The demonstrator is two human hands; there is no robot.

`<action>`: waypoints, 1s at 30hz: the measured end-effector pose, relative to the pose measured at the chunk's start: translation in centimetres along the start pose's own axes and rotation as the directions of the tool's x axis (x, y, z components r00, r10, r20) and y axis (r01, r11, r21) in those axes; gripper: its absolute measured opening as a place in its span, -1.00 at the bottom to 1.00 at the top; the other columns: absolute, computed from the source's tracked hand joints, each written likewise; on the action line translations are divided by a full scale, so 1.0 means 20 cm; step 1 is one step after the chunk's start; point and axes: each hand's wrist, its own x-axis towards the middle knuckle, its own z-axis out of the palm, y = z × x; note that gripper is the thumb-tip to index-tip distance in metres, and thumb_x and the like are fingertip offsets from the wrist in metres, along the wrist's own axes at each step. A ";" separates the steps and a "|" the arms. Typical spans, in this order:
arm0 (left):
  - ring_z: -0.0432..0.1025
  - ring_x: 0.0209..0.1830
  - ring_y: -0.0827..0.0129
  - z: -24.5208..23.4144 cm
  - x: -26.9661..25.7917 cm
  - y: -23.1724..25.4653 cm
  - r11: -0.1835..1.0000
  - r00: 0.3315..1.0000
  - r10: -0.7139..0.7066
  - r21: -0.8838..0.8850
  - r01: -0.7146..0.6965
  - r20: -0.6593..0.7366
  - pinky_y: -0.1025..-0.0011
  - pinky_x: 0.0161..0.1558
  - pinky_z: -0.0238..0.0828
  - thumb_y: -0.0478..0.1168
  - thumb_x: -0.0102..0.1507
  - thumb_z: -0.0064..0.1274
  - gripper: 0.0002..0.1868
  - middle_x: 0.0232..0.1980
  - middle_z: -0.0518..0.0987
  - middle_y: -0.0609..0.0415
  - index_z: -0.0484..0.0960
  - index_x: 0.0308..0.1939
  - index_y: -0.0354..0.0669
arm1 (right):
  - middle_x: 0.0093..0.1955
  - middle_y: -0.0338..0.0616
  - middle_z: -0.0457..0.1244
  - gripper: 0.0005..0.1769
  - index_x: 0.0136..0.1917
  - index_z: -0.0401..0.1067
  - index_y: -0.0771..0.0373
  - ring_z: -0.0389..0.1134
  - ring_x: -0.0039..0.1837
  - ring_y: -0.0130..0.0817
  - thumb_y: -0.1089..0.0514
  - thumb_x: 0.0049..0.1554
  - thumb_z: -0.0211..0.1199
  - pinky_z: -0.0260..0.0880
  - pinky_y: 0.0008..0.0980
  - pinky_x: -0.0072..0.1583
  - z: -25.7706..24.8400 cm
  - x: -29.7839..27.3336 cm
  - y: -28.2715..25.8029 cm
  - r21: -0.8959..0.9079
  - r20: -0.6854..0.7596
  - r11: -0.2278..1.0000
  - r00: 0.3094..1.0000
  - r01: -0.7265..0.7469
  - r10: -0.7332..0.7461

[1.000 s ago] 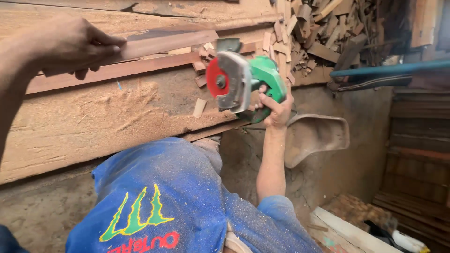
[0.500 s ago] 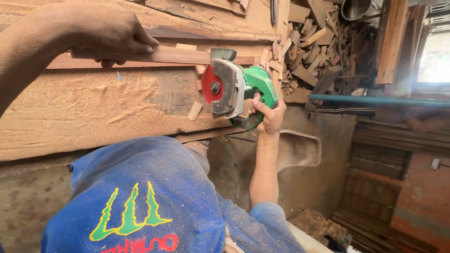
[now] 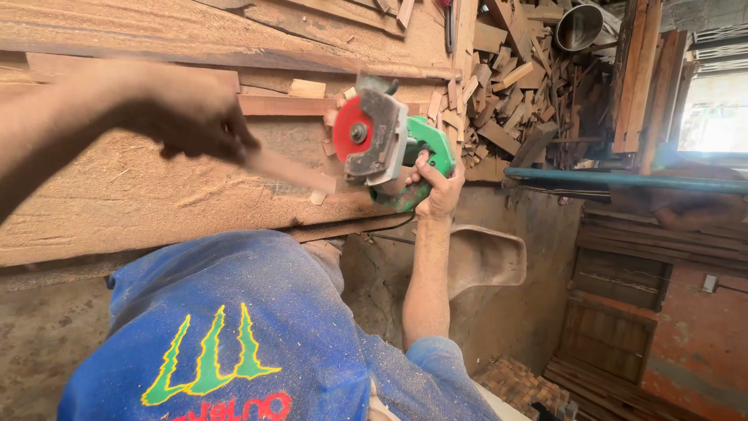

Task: Cutting small pieces of wood using a handheld circular saw in a workshop.

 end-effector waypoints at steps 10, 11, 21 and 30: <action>0.64 -0.32 0.32 0.56 0.06 -0.25 0.748 0.953 -0.184 -0.663 -0.025 -0.242 0.26 -0.19 0.60 -0.13 0.26 0.19 -0.40 -0.14 0.77 0.00 0.49 0.41 0.22 | -0.22 -0.11 0.25 -0.73 0.13 0.41 0.40 0.27 -0.20 -0.32 0.28 0.19 0.33 0.34 -0.32 -0.12 -0.54 0.00 0.38 0.399 -0.085 0.916 0.996 0.040 -0.006; 0.62 -0.30 0.32 0.63 0.08 -0.24 0.670 0.944 -0.248 -0.742 0.006 -0.217 0.24 -0.20 0.58 -0.16 0.26 0.20 -0.36 -0.12 0.75 -0.02 0.45 0.44 0.20 | -0.15 -0.18 0.28 -0.71 0.13 0.41 0.36 0.23 -0.19 -0.40 0.23 0.17 0.32 0.29 -0.40 -0.11 -0.59 -0.03 0.45 0.496 -0.191 0.865 0.981 0.078 0.021; 0.52 -0.28 0.46 1.14 0.20 -0.34 0.172 0.963 -0.057 -0.953 -0.251 -0.264 0.46 -0.22 0.53 -0.23 0.35 -0.03 -0.67 -0.23 0.61 0.06 0.46 0.19 -0.21 | -0.24 -0.31 0.14 -0.86 0.00 0.35 0.20 0.16 -0.17 -0.49 0.10 0.24 0.15 0.32 -0.45 -0.06 -0.92 -0.28 1.01 0.937 -0.256 0.252 0.966 0.240 0.032; 0.36 -0.55 0.45 0.85 0.30 -0.06 0.409 0.947 -0.061 -0.874 -0.264 -0.315 0.44 -0.56 0.33 -0.13 0.44 -0.21 -0.66 -0.35 0.48 0.09 0.43 0.24 -0.17 | -0.13 -0.24 0.23 -0.81 0.07 0.40 0.27 0.20 -0.16 -0.45 0.16 0.21 0.16 0.36 -0.42 -0.08 -0.64 -0.30 0.90 0.833 -0.462 0.370 0.885 0.411 0.057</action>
